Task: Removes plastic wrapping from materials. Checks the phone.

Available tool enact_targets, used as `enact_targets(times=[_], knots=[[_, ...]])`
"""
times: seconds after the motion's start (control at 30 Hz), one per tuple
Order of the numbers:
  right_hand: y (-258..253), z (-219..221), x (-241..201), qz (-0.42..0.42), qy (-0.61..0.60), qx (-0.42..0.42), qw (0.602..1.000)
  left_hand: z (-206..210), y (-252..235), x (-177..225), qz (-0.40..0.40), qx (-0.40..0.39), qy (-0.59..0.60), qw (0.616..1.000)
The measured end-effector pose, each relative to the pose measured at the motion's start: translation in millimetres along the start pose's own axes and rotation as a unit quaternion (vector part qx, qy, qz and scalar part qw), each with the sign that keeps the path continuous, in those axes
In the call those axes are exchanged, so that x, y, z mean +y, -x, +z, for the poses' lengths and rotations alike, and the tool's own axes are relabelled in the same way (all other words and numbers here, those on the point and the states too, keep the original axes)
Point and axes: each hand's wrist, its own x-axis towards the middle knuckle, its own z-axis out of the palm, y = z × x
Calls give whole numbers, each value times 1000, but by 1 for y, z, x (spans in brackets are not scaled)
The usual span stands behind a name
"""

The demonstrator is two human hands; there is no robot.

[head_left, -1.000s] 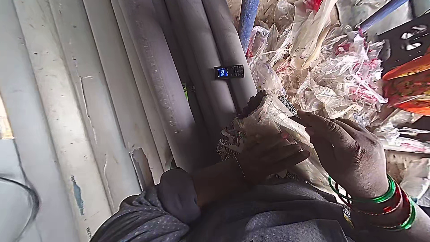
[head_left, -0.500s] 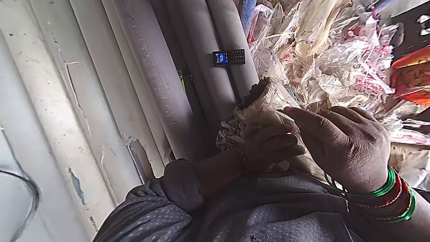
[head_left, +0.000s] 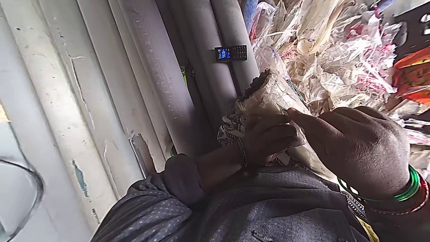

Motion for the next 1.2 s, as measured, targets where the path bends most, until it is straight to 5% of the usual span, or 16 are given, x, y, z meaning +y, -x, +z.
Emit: enact_targets(times=[0.6, 0.9, 1.2], knots=[[7, -2, -1, 21, 5, -3, 1000, -2, 3, 0, -25, -26, -1, 999], [26, 21, 12, 250, -217, -1, 944, -4, -3, 4, -21, -22, -64, 997], [16, 42, 16, 192, -191, 29, 962, -27, -21, 4, 0, -121, -88, 989]])
